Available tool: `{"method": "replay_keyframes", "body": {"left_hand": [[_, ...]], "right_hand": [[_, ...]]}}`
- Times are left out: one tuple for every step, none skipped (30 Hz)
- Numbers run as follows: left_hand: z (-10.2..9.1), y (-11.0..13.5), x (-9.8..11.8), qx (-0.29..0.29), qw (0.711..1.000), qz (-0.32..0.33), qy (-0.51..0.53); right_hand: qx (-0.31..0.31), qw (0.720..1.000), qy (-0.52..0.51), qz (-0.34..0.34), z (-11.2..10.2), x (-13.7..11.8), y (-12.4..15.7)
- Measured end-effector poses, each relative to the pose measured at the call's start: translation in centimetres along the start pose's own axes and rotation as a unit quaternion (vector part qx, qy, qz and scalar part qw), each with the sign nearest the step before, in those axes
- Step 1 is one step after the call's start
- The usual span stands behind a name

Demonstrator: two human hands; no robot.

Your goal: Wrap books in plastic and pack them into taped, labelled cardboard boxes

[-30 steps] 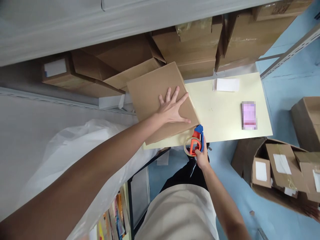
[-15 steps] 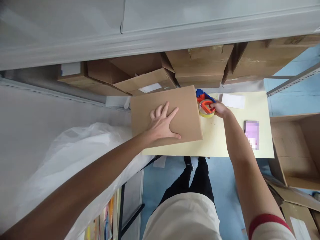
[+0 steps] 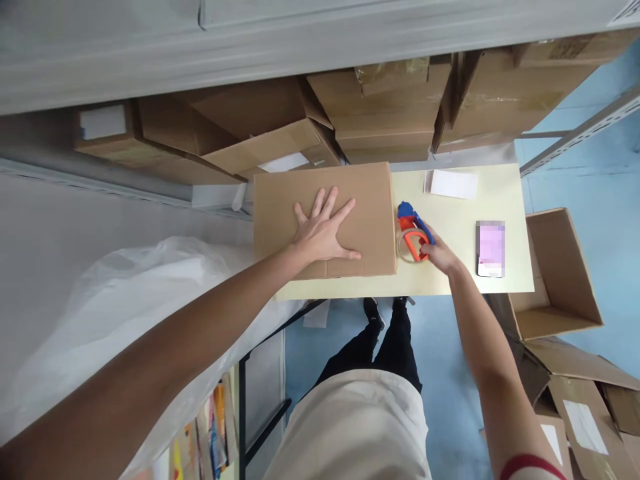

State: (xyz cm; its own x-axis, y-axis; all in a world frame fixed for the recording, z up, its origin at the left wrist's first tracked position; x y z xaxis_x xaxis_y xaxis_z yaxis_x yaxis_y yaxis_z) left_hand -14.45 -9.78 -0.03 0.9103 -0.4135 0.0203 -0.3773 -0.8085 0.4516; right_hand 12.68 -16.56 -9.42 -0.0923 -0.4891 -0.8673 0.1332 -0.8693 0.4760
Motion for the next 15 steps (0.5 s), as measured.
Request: {"method": "replay_keyframes", "body": {"left_hand": [[0.0,0.0,0.0,0.0,1.0,0.0,0.0],[0.1,-0.1,0.0,0.001,1.0,-0.001,0.001],[0.1,-0.1,0.0,0.002,1.0,-0.001,0.003],[0.1,-0.1,-0.1,0.003,1.0,-0.001,0.005],[0.2,-0.2,-0.1,0.003,1.0,0.0,0.006],[0.2,-0.2,-0.1,0.003,1.0,0.001,0.008],[0.2,-0.2,-0.2,0.004,1.0,0.003,0.009],[0.2,-0.2,-0.1,0.005,1.0,0.004,0.01],[0.2,-0.2,-0.1,0.006,1.0,0.005,0.012],[0.2,-0.2,-0.1,0.007,1.0,0.006,0.013],[0.2,-0.1,0.0,0.008,1.0,0.006,0.015],[0.2,-0.1,0.1,0.01,1.0,0.007,0.018],[0.2,-0.1,0.1,0.013,1.0,0.008,0.023],[0.1,-0.2,0.1,0.017,0.999,0.01,0.03],[0.1,-0.3,0.0,0.022,0.999,0.013,0.04]], "right_hand": [[0.0,1.0,0.019,0.007,0.1,1.3,2.1],[-0.002,0.999,0.033,0.022,0.2,2.7,4.4],[-0.015,0.998,0.039,0.048,0.3,4.0,6.8],[-0.03,0.996,0.045,0.072,0.3,5.2,9.0],[-0.045,0.993,0.052,0.094,0.2,6.1,10.9],[-0.074,0.988,0.065,0.116,0.2,6.7,12.3],[-0.092,0.985,0.082,0.121,0.3,6.8,13.1],[-0.107,0.982,0.102,0.117,0.5,6.6,13.3],[-0.121,0.979,0.129,0.103,1.0,6.1,12.9],[-0.134,0.974,0.161,0.083,1.8,5.3,12.1],[-0.153,0.966,0.198,0.065,2.9,4.4,11.0],[-0.188,0.95,0.246,0.049,4.3,3.6,9.9],[-0.229,0.929,0.288,0.038,5.8,2.8,9.1],[-0.255,0.915,0.312,0.027,6.9,2.0,8.6],[-0.265,0.907,0.328,0.012,7.7,1.0,8.5]]}}
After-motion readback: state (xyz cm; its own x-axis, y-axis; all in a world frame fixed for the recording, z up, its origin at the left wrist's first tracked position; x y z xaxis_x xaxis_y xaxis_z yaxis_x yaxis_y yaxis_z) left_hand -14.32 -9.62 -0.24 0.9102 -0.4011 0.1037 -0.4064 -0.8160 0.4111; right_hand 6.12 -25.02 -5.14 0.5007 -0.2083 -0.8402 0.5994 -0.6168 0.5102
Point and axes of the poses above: each hand's wrist, its own y-axis away from the middle knuckle, its own z-axis out of the palm, x = y × z, the point moved 4 cm from there along -y, towards the middle knuckle, and after that the axes turned 7 degrees about -y, right-handed, at the moved point
